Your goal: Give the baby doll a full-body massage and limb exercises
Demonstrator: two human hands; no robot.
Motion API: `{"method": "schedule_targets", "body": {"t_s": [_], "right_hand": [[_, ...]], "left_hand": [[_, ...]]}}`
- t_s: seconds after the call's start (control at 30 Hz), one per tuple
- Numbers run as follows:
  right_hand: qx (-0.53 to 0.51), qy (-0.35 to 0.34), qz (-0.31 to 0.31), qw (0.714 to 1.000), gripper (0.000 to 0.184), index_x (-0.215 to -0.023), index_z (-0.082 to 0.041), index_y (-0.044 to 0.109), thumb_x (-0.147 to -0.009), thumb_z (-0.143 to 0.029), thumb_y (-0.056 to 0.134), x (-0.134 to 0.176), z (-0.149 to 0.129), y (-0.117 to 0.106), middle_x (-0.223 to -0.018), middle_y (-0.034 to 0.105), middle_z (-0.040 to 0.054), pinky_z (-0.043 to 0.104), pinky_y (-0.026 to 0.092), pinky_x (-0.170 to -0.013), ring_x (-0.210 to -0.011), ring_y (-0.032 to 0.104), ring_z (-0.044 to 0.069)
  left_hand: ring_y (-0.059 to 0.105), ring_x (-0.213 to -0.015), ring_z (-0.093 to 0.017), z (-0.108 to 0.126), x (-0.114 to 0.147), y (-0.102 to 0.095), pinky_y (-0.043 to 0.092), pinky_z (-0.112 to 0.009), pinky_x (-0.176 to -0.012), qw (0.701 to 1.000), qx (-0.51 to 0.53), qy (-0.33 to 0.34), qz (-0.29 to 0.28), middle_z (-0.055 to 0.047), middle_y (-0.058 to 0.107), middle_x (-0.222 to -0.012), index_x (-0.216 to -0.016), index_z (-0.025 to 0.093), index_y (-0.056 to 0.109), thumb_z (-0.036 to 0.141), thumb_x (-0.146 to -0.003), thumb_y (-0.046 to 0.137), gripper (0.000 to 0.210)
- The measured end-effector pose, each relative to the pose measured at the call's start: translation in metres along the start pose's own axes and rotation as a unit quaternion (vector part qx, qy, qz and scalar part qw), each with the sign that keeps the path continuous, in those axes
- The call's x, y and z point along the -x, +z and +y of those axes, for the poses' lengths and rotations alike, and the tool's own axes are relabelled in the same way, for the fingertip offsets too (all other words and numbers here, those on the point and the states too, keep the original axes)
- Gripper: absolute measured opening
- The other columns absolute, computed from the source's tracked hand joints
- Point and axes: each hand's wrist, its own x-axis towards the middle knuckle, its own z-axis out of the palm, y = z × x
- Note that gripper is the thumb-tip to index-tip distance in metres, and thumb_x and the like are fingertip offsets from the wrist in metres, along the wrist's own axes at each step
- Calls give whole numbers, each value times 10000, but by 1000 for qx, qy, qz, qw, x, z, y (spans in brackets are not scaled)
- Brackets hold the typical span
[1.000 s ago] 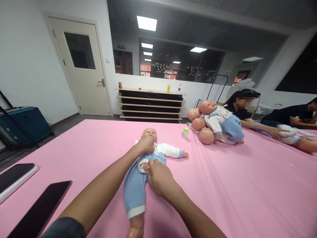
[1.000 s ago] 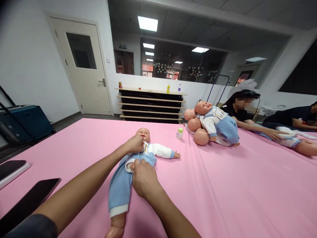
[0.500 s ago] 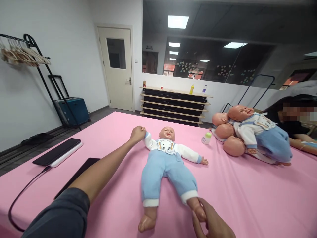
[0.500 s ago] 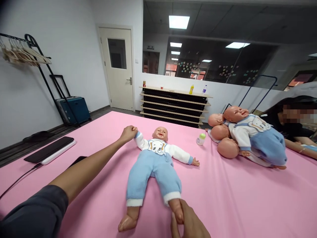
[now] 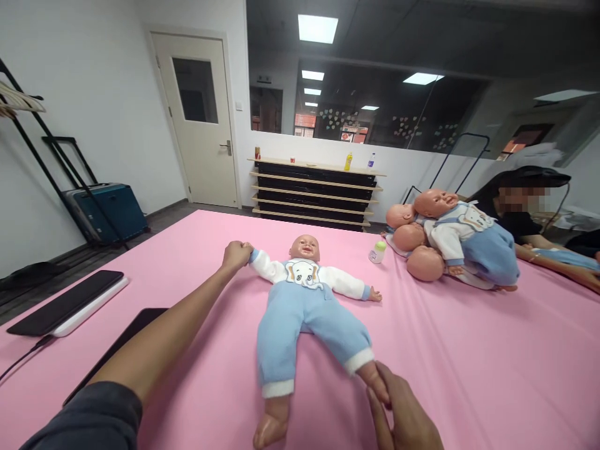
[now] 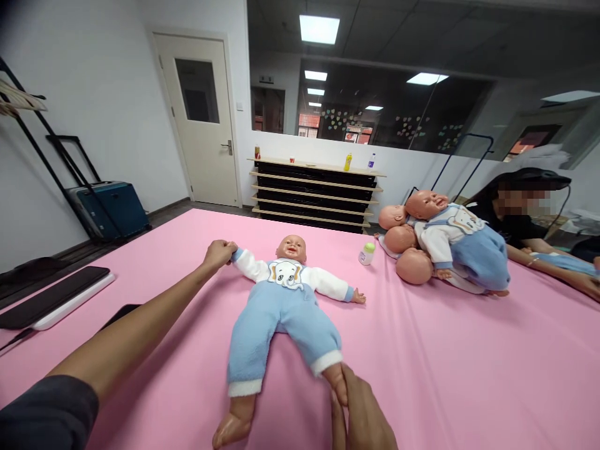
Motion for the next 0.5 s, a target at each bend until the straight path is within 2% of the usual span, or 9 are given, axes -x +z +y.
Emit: {"method": "schedule_targets", "body": {"t_s": [0.1, 0.17, 0.2, 0.27, 0.33, 0.4, 0.5], "right_hand": [[2, -47, 14, 999, 284, -1180, -186, 500, -935, -297, 408, -42, -12, -15, -936, 600, 92, 257, 492, -659, -807, 600, 165], [12, -60, -19, 998, 244, -1123, -180, 520, -936, -254, 383, -71, -25, -11, -861, 566, 75, 260, 436, -625, -736, 544, 158], [20, -67, -49, 996, 220, -1077, -180, 532, -931, -223, 372, -84, -33, -4, -836, 546, 66, 258, 403, -615, -712, 513, 153], [40, -76, -113, 990, 205, -1010, -183, 539, -902, -147, 368, -104, -48, 18, -823, 512, 53, 251, 339, -600, -691, 464, 145], [45, -81, -158, 983, 247, -1028, -198, 527, -862, -88, 381, -117, -61, 43, -858, 495, 48, 249, 303, -608, -718, 451, 145], [51, -79, -168, 981, 275, -1039, -202, 514, -836, -64, 390, -122, -70, 62, -893, 486, 51, 253, 286, -619, -737, 443, 148], [49, -65, -155, 985, 266, -1042, -209, 502, -845, -75, 383, -118, -72, 68, -903, 489, 46, 255, 264, -606, -715, 433, 145]], "left_hand": [[581, -746, -167, 44, 9, 8, 383, -256, -630, 992, -34, 115, 32, -133, 660, -876, -855, 118, 614, 387, -775, 491, 306], [590, -799, -185, 75, 26, 26, 387, -267, -653, 971, -88, 218, 30, -155, 660, -923, -882, 115, 632, 358, -797, 471, 304], [593, -797, -194, 89, 38, 38, 388, -277, -659, 959, -122, 256, 1, -168, 661, -905, -877, 110, 643, 334, -796, 474, 292], [599, -795, -206, 111, 62, 64, 391, -296, -671, 926, -176, 317, -105, -200, 661, -904, -866, 96, 667, 280, -769, 519, 256], [603, -821, -207, 124, 81, 87, 383, -308, -695, 898, -200, 353, -171, -225, 659, -908, -843, 78, 682, 197, -737, 548, 207], [603, -810, -199, 130, 90, 98, 373, -310, -691, 888, -207, 362, -196, -232, 659, -874, -787, 66, 684, 151, -711, 565, 165], [589, -732, -176, 129, 83, 89, 369, -290, -649, 893, -205, 349, -195, -208, 659, -819, -737, 71, 671, 190, -717, 564, 161]]}}
